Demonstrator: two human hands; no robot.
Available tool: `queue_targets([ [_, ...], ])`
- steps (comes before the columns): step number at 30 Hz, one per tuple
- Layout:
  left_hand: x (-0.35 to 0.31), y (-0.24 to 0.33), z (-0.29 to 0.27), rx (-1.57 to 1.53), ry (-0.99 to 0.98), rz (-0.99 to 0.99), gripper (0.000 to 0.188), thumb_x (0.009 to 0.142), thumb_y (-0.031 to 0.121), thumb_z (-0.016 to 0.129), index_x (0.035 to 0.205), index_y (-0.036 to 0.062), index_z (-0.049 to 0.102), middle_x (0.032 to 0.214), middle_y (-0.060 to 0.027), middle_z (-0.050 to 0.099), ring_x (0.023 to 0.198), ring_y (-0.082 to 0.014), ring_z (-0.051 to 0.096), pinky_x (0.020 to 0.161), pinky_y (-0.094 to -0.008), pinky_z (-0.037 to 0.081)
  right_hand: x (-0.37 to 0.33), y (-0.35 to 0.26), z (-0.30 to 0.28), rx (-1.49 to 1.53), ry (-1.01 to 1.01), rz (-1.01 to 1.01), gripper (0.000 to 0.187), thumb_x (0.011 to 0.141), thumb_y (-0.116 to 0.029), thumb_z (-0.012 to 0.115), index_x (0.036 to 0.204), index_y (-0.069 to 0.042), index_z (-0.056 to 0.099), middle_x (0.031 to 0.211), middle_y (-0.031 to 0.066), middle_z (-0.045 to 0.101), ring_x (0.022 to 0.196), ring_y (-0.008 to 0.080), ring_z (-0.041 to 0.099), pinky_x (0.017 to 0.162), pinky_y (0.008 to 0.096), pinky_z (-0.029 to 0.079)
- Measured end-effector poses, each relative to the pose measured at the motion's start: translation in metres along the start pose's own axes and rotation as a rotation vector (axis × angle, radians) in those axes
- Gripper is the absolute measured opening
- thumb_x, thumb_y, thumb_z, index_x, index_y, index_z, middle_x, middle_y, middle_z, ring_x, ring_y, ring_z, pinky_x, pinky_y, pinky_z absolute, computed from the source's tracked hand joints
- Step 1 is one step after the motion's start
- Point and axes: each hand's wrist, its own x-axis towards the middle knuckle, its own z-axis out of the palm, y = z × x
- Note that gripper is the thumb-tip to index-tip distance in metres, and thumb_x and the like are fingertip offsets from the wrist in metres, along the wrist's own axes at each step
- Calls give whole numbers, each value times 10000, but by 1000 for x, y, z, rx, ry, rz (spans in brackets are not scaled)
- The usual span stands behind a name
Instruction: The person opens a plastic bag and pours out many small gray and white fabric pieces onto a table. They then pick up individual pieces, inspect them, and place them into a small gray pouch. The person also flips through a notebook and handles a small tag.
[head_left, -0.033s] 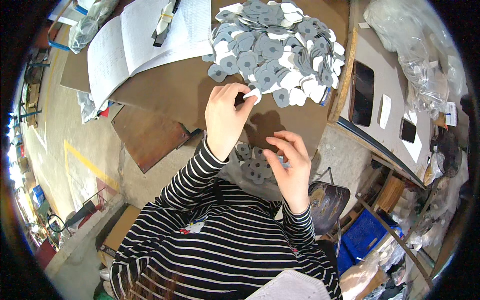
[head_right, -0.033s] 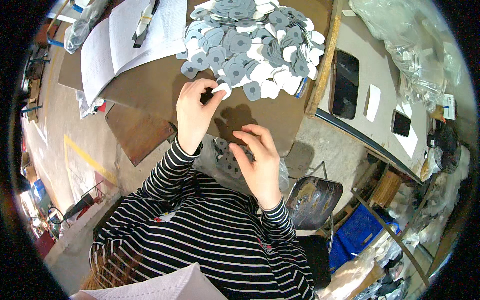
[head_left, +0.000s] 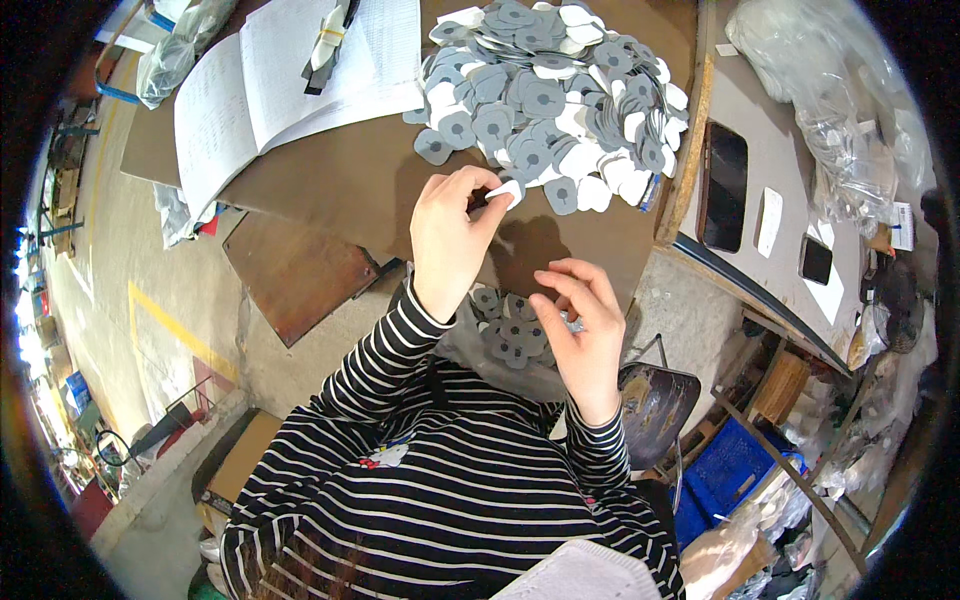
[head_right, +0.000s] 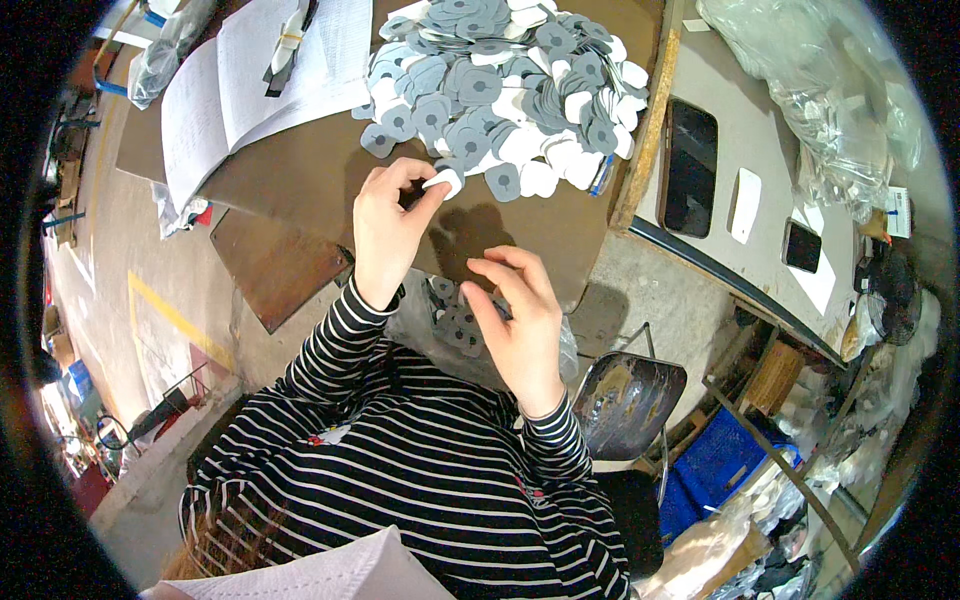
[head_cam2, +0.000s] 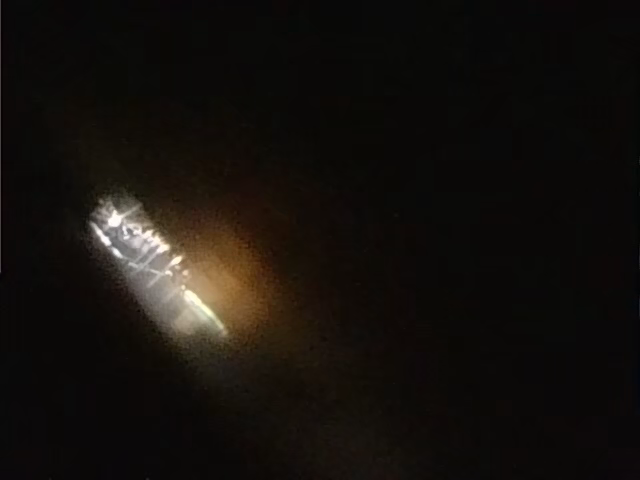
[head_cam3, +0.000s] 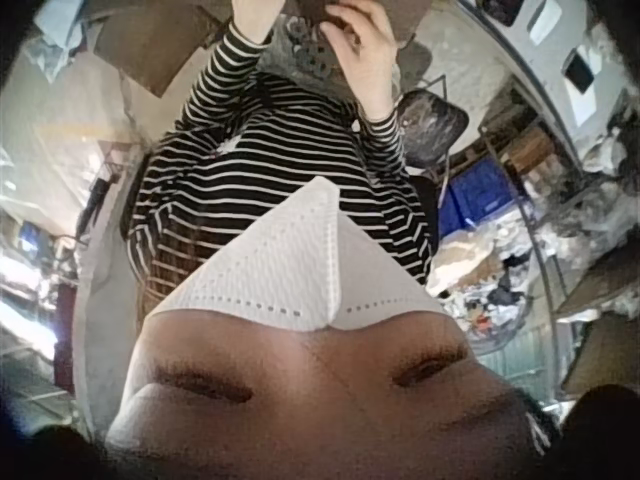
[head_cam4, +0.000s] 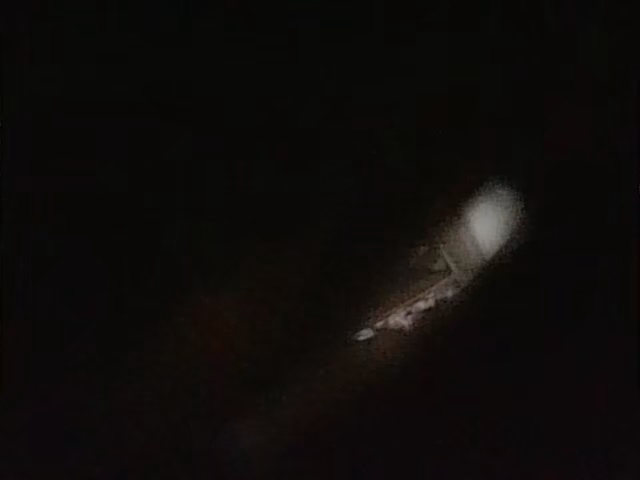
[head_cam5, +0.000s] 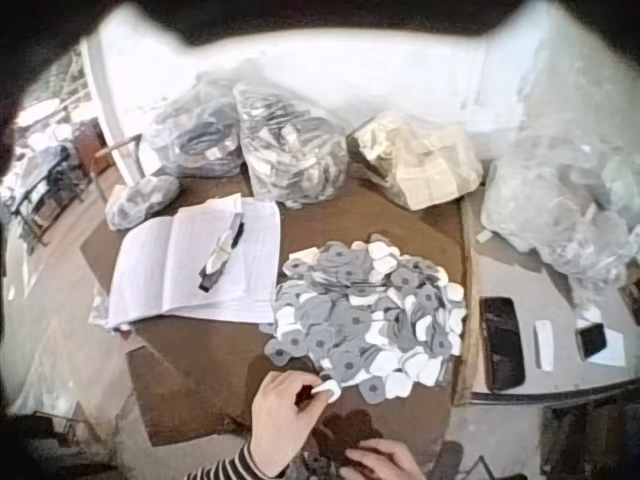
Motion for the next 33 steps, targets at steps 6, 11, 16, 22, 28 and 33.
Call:
queue_targets([
  [6,-10,10,-23,-424,-345,-95,153,810,39,789,942,13,717,883,-44,726,808,-102,661,733,-255,523,34,0,10,125,182,-161,336,841,-19,756,1168,-23,677,1124,114,651,739,145,607,663,258,508],
  [11,-32,-8,-56,-515,-428,-104,160,850,14,764,996,-26,711,946,-89,731,832,-132,675,738,-256,537,22,-2,9,109,14,-136,139,834,40,740,971,16,739,870,91,716,746,143,667,653,252,511],
  [16,-50,-53,-71,-188,-363,-393,280,906,217,731,805,-35,663,588,-76,610,537,-140,589,525,-294,458,-2,12,9,-4,-90,-192,223,804,-30,787,1018,-16,726,925,116,702,772,233,681,680,321,546],
  [22,-79,-50,-41,133,-171,-121,371,833,256,782,967,-18,570,909,-184,601,809,-365,619,709,-436,496,-23,15,-16,-51,34,-110,250,793,33,769,1037,8,722,979,107,704,787,161,666,691,268,528],
  [28,-90,-69,-38,-88,-330,-296,261,788,-58,571,1026,23,501,920,-182,603,870,-391,621,768,-456,505,-52,45,-43,-501,-125,-58,189,794,-66,774,981,-65,752,1043,125,638,1026,311,598,899,411,490],
  [33,-83,-61,-84,-116,-584,-76,390,753,-131,458,1040,17,677,1196,-194,674,1131,-363,638,977,-365,481,-77,61,-24,-631,53,15,436,768,-59,766,1199,-114,718,1162,198,582,1126,366,559,961,445,477],
])
